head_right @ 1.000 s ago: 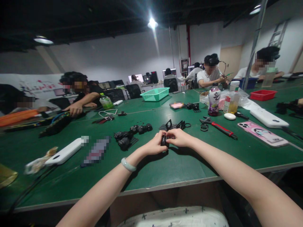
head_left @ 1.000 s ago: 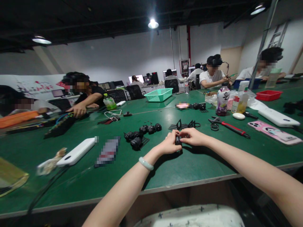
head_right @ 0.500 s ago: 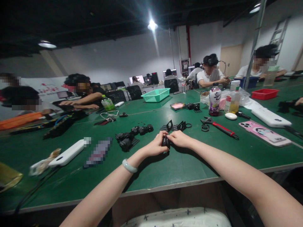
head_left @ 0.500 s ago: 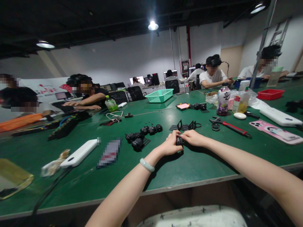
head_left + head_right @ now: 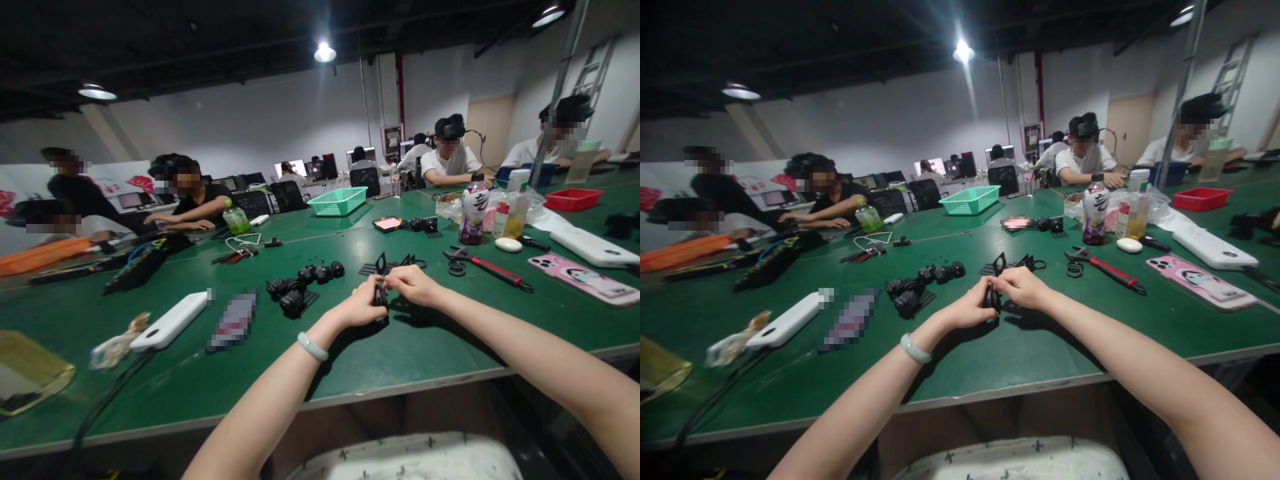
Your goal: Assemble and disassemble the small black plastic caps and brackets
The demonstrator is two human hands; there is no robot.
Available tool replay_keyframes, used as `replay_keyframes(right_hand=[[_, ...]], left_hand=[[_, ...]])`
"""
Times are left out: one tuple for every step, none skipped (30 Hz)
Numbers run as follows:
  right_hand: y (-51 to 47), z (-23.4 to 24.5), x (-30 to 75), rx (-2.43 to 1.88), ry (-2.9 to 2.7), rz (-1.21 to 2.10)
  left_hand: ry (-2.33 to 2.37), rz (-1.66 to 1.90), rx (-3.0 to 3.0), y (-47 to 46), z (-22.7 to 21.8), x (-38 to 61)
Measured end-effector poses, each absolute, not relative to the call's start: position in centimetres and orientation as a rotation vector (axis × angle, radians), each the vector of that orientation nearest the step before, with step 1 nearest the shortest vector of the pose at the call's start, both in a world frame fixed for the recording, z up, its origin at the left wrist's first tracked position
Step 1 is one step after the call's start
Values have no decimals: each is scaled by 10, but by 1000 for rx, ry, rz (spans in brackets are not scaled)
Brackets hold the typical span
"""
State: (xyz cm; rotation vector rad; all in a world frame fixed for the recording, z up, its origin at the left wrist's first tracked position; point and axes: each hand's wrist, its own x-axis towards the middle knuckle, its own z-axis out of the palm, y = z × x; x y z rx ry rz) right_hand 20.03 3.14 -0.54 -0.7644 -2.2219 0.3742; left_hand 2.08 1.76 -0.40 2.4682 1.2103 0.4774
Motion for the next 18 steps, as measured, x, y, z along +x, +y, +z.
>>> replay_keyframes(right_hand=[[30,-5,200,-744,-2226,385],[30,-5,200,-732,-2227,395],[29,-6,199,-728,-2226,402],[29,-6,199,-730,-2221,408],[29,-7,199,-736,-2215,411],[30,-7,198,-743,-2209,413],[30,-7,198,-751,-2205,411],[30,-8,198,-760,-2203,404],[31,-8,198,-770,-2206,391],[31,-8,198,-778,-2215,373],[31,-8,198,-784,-2228,349],[31,-8,198,-786,-2248,320],[31,-7,198,-783,-2273,289],[30,-6,198,-777,-2300,258],[29,-5,198,-771,-2325,232],[27,-4,198,-765,-2347,209],[26,-3,198,-761,-2364,192],[24,-2,198,-760,-2376,180]], left_hand=[[1209,473,2476,17,-4,21],[1209,472,2484,17,-3,21],[1207,471,2493,17,-3,21],[1206,470,2500,17,-2,22],[1207,468,2503,17,-2,22],[1208,464,2505,17,-1,22],[1208,460,2506,17,-1,22],[1206,457,2505,17,-1,21],[1202,455,2503,17,-1,21],[1202,454,2497,17,-1,21],[1204,453,2487,17,-2,21],[1210,453,2476,17,-2,21],[1216,454,2465,17,-3,21],[1220,455,2457,18,-3,21],[1217,458,2456,18,-4,21],[1208,463,2459,18,-4,21],[1196,467,2464,18,-4,21],[1186,469,2466,18,-3,21]])
